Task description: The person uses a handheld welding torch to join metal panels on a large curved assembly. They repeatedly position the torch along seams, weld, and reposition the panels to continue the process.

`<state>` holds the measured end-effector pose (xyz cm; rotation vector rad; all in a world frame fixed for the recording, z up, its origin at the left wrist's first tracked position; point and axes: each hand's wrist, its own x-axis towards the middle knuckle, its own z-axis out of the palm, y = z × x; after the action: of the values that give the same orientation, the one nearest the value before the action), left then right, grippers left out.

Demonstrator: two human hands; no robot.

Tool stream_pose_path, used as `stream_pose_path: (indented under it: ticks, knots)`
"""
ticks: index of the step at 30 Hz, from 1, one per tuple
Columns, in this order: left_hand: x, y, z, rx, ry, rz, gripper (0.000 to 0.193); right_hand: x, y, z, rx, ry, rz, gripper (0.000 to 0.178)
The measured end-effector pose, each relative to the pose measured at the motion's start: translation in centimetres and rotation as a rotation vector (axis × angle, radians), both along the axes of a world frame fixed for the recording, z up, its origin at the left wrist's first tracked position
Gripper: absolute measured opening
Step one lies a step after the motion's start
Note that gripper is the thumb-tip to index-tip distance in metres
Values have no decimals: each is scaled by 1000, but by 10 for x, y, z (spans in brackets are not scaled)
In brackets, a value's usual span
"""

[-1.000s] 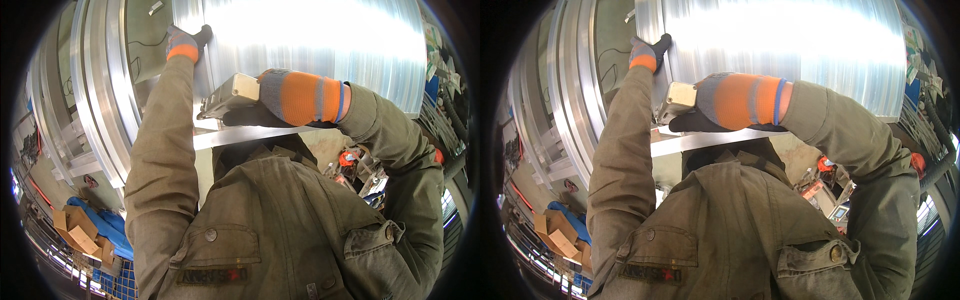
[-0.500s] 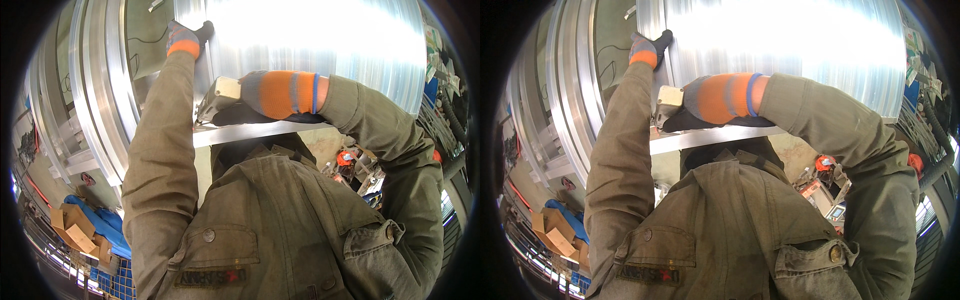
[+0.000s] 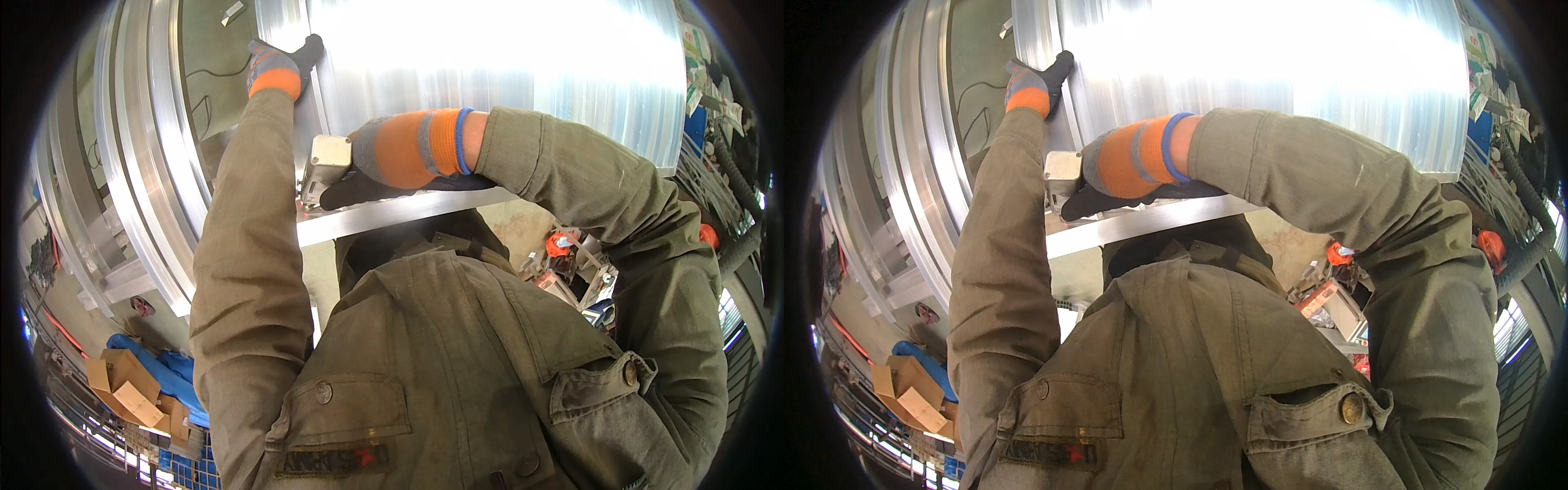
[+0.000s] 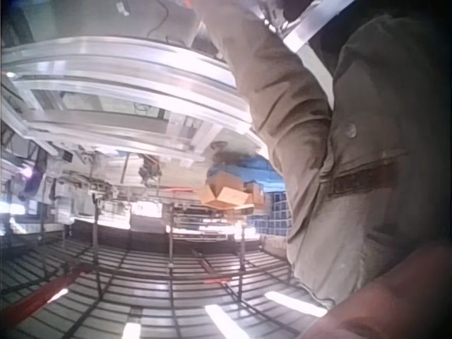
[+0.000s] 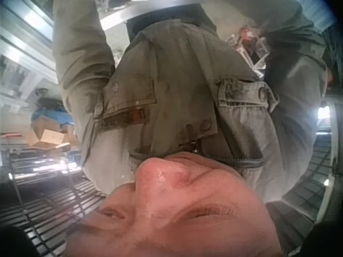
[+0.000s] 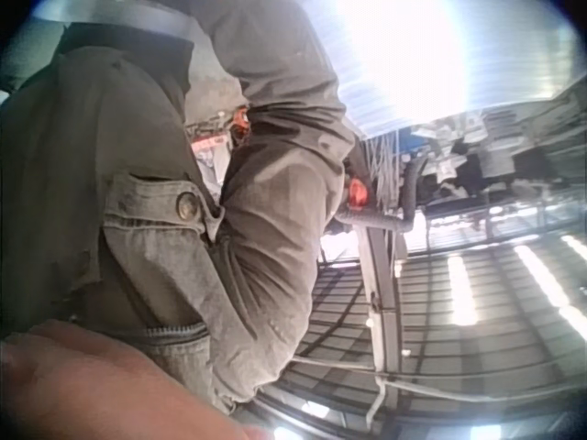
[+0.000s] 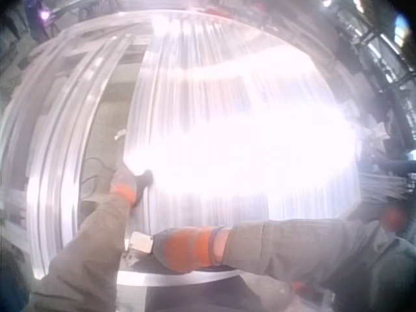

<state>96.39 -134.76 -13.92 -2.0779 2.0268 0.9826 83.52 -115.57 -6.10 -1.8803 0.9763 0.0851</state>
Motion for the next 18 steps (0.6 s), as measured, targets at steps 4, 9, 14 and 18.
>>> stream_pose_path:
  ticks: [4,9,14,18]
  knots:
    - [-2,3,8,9,12,27,113,-1,1,-9,231,54,-112,35]
    - [-1,3,4,13,36,47,114,-2,-7,5,174,88,-64,35]
    - [14,8,-31,-219,194,-40,105,-1,-2,21,97,95,-64,27]
    - [14,14,-26,-220,454,-13,128,7,-3,39,5,131,-156,26]
